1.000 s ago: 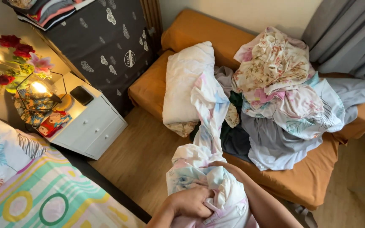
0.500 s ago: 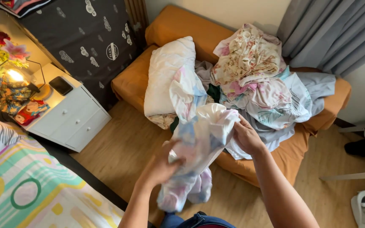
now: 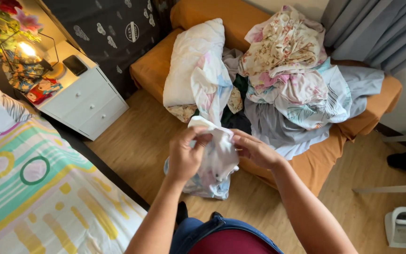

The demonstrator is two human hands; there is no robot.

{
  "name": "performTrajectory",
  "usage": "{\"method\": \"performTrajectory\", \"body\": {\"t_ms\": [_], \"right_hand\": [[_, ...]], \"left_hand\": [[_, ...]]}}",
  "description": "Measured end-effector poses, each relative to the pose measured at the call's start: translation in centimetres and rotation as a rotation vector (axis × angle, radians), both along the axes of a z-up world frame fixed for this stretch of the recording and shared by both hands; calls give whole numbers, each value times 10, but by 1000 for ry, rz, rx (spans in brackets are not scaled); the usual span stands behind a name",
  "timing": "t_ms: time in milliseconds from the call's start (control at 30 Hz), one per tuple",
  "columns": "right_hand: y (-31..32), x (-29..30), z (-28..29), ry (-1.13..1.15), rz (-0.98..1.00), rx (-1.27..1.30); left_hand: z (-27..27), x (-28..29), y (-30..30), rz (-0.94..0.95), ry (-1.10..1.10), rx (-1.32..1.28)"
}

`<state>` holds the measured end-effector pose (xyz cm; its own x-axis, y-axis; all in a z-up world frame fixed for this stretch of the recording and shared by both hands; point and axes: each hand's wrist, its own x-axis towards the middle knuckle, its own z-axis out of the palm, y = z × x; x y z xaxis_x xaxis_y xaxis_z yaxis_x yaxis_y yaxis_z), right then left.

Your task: The person folds a feather-patterned pillowcase on a bed, then moves to a sofa to fold a large floral-patterned sheet. The person folds the sheet into a compact bundle by hand and places it on the bed.

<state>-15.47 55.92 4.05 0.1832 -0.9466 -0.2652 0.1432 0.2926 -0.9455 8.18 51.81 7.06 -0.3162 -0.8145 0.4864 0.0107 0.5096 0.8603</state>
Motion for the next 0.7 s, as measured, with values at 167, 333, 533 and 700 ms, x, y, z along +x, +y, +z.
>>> {"method": "performTrajectory", "body": {"t_ms": [167, 333, 533, 700], "right_hand": [[3, 25, -5, -115, 229, -78], [-3, 36, -27, 736, 322, -119], [-10, 20, -102, 1156, -99, -522], [-4, 31, -95, 1271, -41, -525]], "left_hand": [[55, 29, 7, -1, 83, 197], [54, 69, 3, 115, 264, 52], [60, 122, 20, 153, 551, 71], [64, 146, 26, 201, 652, 4]]}}
